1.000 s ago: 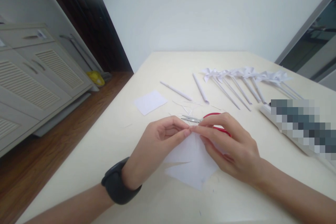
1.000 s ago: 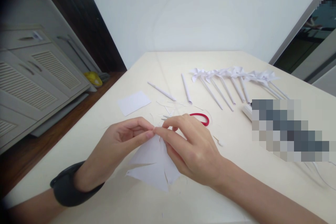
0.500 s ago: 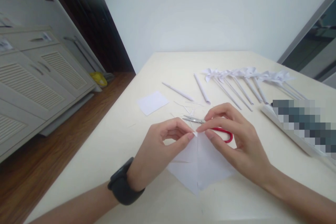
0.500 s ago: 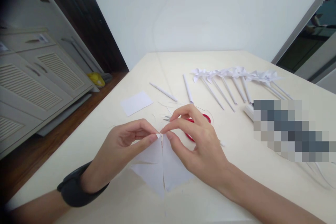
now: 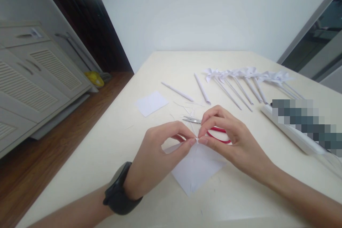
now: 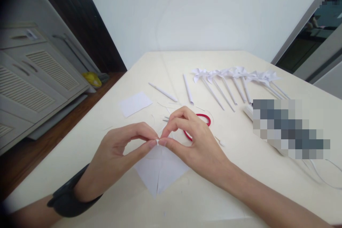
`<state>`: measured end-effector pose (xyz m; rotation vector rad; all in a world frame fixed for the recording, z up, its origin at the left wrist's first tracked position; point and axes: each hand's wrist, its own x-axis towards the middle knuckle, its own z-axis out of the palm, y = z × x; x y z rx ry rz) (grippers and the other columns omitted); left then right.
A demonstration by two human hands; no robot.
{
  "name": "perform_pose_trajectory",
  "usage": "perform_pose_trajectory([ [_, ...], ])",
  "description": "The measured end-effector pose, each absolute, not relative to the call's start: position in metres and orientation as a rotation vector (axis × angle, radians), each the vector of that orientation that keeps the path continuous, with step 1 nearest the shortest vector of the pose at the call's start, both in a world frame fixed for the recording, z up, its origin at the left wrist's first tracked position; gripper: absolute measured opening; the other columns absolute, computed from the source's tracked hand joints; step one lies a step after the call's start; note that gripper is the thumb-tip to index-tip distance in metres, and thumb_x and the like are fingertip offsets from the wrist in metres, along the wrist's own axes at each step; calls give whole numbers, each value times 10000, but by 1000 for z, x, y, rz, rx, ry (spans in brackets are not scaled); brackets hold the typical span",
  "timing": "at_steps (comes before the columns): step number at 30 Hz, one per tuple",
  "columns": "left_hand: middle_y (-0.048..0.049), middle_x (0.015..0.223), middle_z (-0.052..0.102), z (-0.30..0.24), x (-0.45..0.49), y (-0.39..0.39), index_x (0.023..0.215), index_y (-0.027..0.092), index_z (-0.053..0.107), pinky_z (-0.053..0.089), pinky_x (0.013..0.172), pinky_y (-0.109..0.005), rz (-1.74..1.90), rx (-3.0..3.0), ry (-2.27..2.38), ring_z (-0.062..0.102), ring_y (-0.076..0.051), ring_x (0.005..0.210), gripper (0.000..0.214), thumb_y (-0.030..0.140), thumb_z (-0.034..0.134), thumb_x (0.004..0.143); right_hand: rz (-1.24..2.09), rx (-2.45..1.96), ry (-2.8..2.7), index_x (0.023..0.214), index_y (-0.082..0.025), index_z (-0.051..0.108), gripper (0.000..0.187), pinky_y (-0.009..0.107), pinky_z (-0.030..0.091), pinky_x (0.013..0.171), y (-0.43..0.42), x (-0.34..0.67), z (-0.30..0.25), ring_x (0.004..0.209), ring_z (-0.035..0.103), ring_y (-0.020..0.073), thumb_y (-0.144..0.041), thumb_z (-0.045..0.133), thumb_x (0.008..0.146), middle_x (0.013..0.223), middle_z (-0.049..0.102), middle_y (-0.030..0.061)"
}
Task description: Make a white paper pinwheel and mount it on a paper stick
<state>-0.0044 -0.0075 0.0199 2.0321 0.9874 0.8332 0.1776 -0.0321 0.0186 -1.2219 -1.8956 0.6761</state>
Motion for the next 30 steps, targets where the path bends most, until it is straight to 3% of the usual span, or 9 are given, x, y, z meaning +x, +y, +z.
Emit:
perform_pose_trajectory([
  [12,7,702,663,31,-2,-9,683,176,627,472,646,-215,785,2085,1024,590,-125,666,121,161,536,762,682,-1192,-1901,747,-212,589,52,316,415,759,-32,177,18,853,513,152,-227,585,797,920,509,15],
  [22,23,788,656,25,-3,-10,784,182,608,464,673,-180,877,2101,1005,596,-96,728,41,188,569,772,677,-1175,-1920,754,-208,591,56,290,409,748,-32,178,17,846,509,129,-221,576,807,914,499,2],
  [30,19,764,657,24,-4,-9,745,168,610,460,687,-189,863,2090,986,597,-93,726,57,209,584,777,644,-1177,-1919,758,-205,598,46,281,399,748,-33,179,18,836,507,120,-211,582,800,901,494,-5],
])
